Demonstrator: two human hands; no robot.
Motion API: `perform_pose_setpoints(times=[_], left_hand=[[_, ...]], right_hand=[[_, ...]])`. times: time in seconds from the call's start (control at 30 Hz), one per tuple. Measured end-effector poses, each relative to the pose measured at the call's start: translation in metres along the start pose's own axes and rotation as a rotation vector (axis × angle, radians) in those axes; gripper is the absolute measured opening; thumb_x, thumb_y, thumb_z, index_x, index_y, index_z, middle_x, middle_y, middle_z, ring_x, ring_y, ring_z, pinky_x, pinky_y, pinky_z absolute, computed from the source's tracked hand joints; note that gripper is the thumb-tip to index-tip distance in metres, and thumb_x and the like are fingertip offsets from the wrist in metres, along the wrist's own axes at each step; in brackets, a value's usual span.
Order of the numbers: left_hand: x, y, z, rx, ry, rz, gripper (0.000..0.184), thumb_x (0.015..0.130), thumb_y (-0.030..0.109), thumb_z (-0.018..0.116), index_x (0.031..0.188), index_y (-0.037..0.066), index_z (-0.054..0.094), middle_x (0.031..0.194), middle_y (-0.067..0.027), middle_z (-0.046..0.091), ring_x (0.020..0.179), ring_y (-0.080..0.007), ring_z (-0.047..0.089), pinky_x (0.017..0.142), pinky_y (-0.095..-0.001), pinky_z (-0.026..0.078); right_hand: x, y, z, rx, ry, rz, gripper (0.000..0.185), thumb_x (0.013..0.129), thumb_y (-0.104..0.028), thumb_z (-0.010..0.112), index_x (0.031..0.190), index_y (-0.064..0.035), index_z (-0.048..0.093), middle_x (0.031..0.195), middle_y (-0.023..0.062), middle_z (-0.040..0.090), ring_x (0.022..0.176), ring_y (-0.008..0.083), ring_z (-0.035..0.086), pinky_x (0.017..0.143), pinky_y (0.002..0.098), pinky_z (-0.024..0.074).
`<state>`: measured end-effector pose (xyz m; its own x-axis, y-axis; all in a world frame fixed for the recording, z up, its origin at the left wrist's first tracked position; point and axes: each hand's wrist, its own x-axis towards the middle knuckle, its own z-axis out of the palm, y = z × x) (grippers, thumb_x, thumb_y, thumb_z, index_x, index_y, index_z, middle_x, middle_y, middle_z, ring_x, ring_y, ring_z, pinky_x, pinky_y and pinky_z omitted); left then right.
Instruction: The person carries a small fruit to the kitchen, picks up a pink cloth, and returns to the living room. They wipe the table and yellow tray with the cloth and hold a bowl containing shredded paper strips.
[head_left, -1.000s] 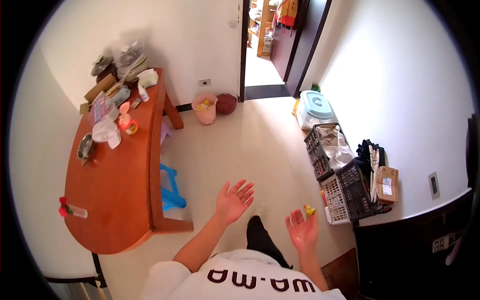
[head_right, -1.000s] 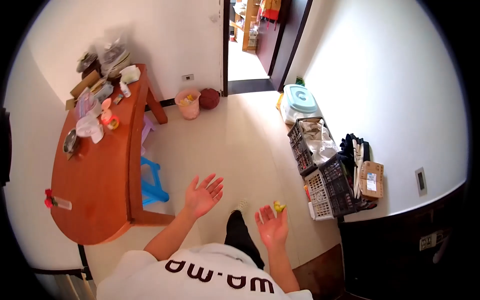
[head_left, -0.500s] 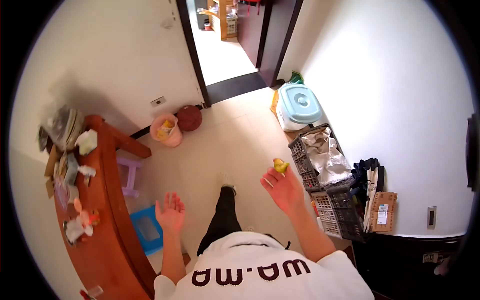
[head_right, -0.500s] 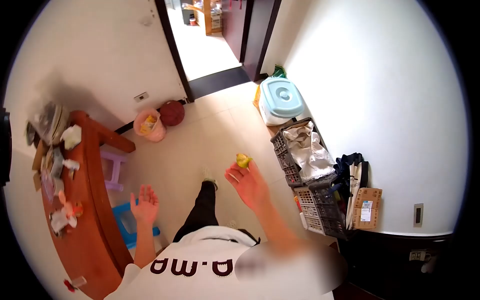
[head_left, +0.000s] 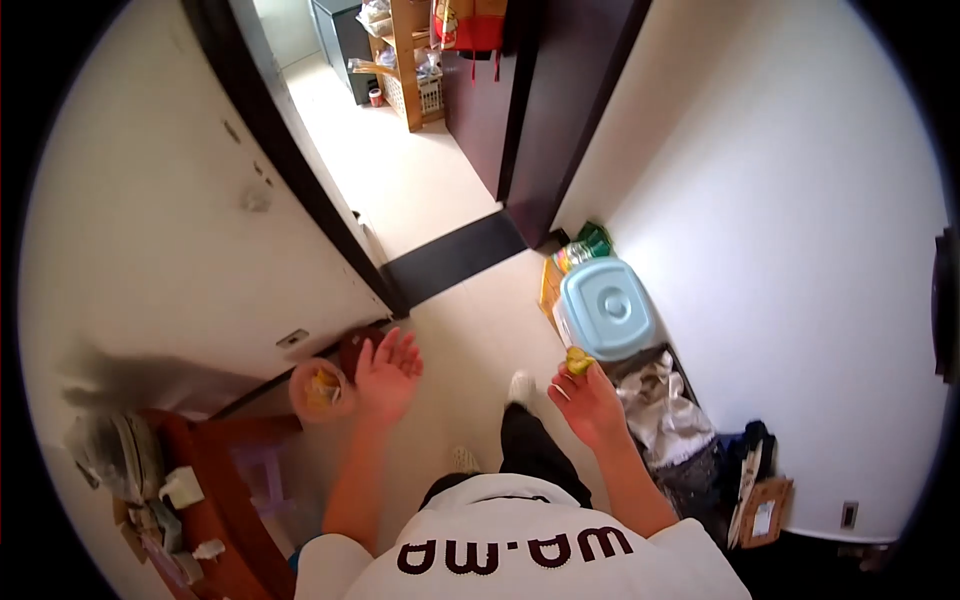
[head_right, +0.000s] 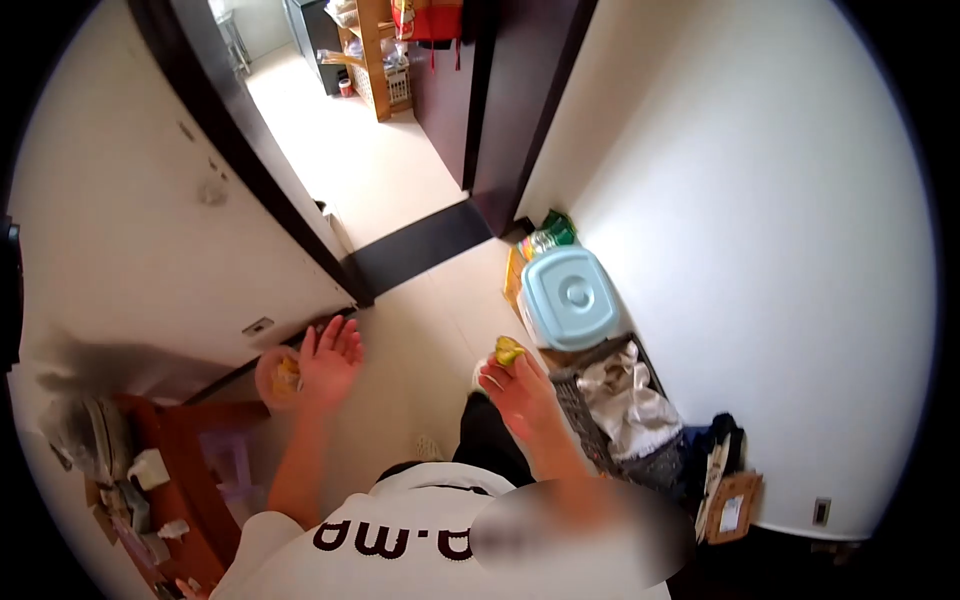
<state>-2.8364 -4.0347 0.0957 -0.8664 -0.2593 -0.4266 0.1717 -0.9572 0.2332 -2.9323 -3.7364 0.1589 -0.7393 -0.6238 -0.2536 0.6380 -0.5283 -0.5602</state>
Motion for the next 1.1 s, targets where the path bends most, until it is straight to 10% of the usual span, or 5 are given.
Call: perform_pose_setpoints(times=[0.37,1.1], left_hand=[[0.233,0.003,0.077,-0.145,0.266,-0.013,0.046,0.088,0.044,0.049,0.114,0.006,0.054,0.114,-0.0133,0.055,0.098,-0.0251,0.053,0.088,-0.038,0.043],[0.649,0.357,0.194,-0.33,0.129,0.387,0.046,0.089,0.042,0.047,0.115,0.005,0.05,0.113,-0.0148,0.053,0.098,-0.025,0.052,0.089,-0.0376,0.043]], right_hand=[[0.296,-0.118,-0.007,-0.047,0.013,0.074,0.029,0.088,-0.031,0.057,0.109,-0.0103,0.057,0.097,0.0053,0.063,0.091,0.0172,0.061,0.086,0.0344,0.0476],[0.881,-0.086,0.223,-0.168,-0.356,0.435,0.028,0.092,-0.024,0.052,0.116,-0.0092,0.051,0.1,0.0083,0.061,0.091,0.0192,0.061,0.085,0.0325,0.047]])
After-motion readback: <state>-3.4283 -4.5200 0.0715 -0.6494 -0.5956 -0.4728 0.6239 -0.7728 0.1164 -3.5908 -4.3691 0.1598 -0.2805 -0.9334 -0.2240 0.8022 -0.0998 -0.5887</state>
